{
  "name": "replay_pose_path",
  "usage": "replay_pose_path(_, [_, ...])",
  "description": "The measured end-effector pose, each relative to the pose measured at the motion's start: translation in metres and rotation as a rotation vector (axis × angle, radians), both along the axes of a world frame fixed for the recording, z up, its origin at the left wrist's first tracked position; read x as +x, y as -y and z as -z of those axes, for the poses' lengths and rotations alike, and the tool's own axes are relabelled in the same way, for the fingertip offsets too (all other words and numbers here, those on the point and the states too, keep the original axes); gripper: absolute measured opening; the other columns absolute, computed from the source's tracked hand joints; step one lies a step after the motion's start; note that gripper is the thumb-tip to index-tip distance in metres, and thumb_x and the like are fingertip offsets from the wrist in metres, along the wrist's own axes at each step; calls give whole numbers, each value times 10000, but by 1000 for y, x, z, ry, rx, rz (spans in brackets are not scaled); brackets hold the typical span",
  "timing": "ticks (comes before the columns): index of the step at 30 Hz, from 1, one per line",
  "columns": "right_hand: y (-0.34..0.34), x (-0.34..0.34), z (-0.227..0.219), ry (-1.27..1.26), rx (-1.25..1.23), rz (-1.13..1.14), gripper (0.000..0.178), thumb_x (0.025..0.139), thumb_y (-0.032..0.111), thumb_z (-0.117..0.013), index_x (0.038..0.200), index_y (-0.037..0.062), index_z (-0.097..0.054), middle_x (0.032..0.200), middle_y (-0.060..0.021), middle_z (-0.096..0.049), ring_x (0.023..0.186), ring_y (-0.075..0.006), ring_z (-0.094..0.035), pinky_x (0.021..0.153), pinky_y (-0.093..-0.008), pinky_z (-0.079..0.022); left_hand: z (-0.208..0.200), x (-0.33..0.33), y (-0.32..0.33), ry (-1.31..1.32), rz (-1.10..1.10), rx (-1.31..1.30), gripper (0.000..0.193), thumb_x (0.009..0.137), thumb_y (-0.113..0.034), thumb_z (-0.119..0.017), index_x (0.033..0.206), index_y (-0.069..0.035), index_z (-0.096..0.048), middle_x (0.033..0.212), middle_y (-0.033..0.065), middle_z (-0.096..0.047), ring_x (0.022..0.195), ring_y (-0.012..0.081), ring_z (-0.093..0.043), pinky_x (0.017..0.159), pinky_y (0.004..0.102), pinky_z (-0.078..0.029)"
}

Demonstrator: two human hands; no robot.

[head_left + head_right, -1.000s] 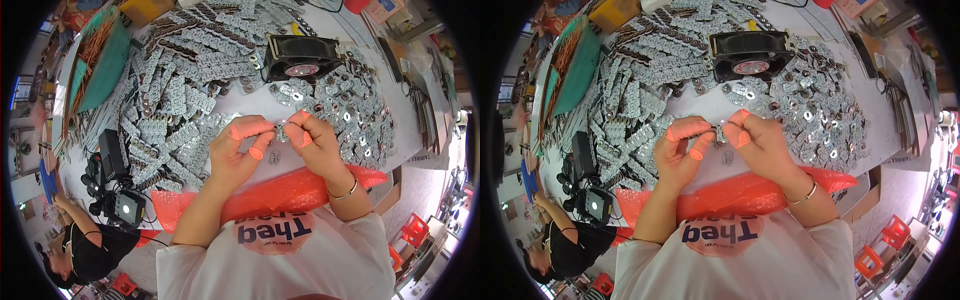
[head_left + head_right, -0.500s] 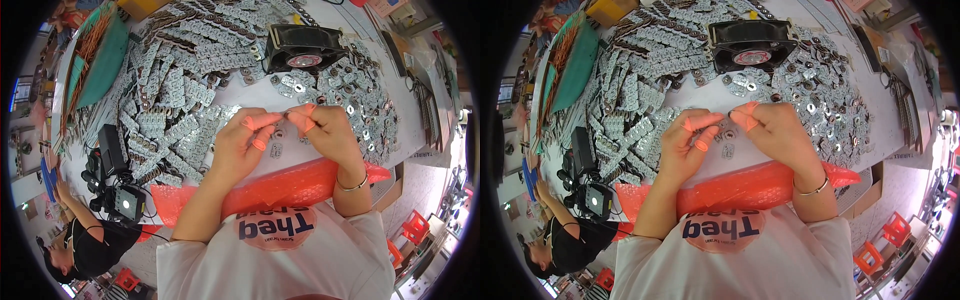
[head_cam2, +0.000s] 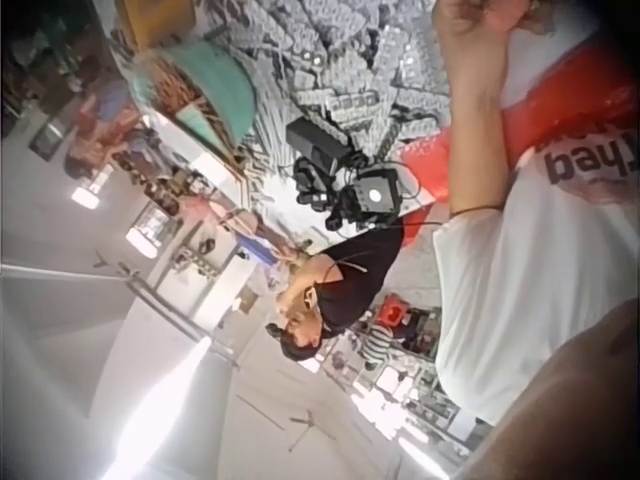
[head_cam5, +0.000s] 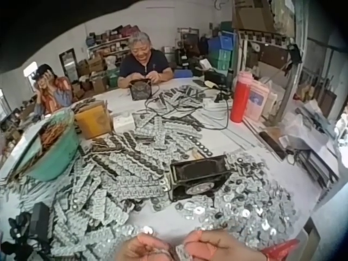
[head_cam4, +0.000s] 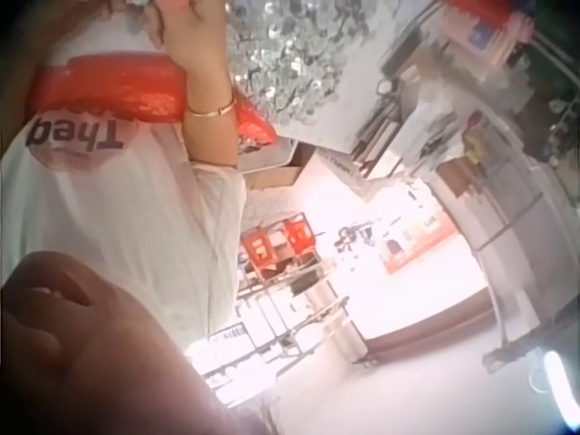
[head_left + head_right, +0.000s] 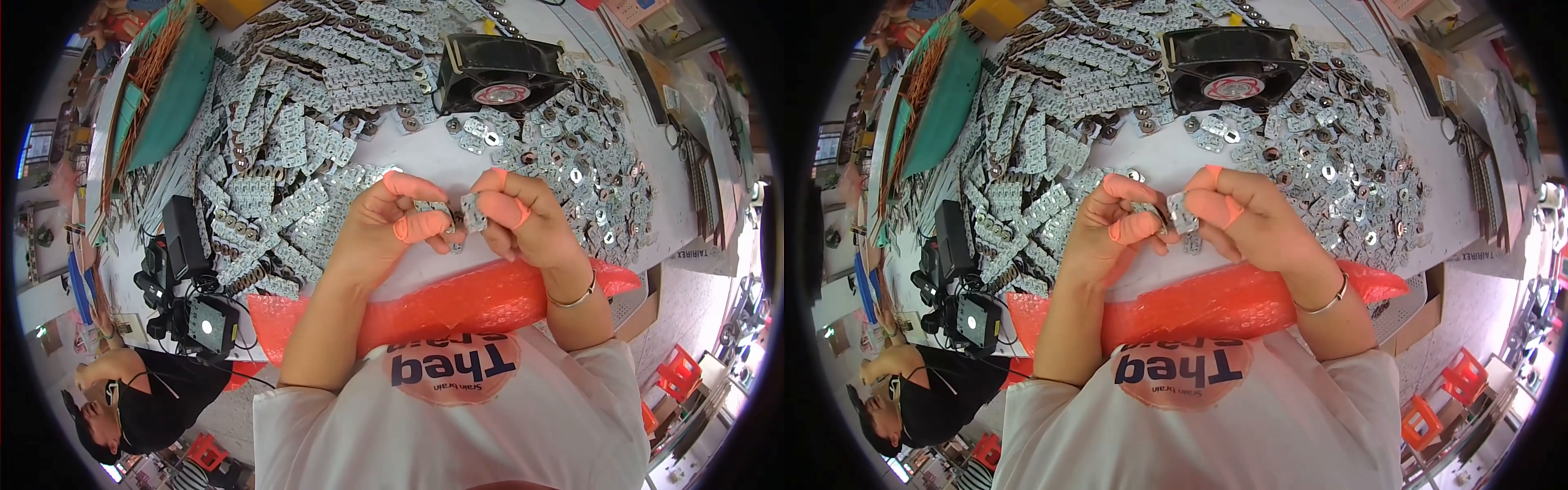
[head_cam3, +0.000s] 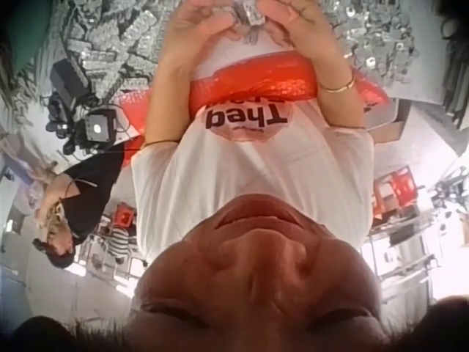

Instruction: The recorder is manually assembling small metal parts at a workstation.

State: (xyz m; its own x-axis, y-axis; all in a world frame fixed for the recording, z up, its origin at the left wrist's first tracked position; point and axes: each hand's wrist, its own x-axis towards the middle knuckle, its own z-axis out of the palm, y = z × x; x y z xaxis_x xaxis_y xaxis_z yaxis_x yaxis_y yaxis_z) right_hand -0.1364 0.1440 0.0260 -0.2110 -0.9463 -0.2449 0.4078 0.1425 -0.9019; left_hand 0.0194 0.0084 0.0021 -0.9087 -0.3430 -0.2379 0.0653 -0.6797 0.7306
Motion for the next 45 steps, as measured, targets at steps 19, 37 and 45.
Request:
replay_pose_path(19, [4, 10, 17, -547, -52, 290, 201, 942, 178, -548, 799, 37, -535, 575, 44, -458, 494, -21, -401, 439, -192, -306, 11, -15, -18, -65, -378, -947, 242, 811, 95, -632, 1022, -13, -587, 993, 119, -607, 834, 162, -608, 729, 269, -514])
replay_pose_path(37, [-6, -3, 8, -974, 166, 6, 179, 851, 160, -633, 845, -18, -658, 539, -71, -557, 476, -104, -504, 454, -270, -381, 24, -5, -20, -92, -275, -1124, 206, 875, -55, -600, 1079, -77, -587, 1035, 104, -604, 906, 288, -620, 773, 336, -511])
replay_pose_path(45, [-4, -12, -4, -955, 194, -8, 163, 827, 117, -642, 807, -40, -679, 500, -48, -539, 454, -80, -471, 432, -256, -359, 22, -8, -14, -110, -243, -1089, 199, 869, -87, -619, 1067, -66, -613, 1007, 105, -632, 882, 281, -637, 751, 332, -518])
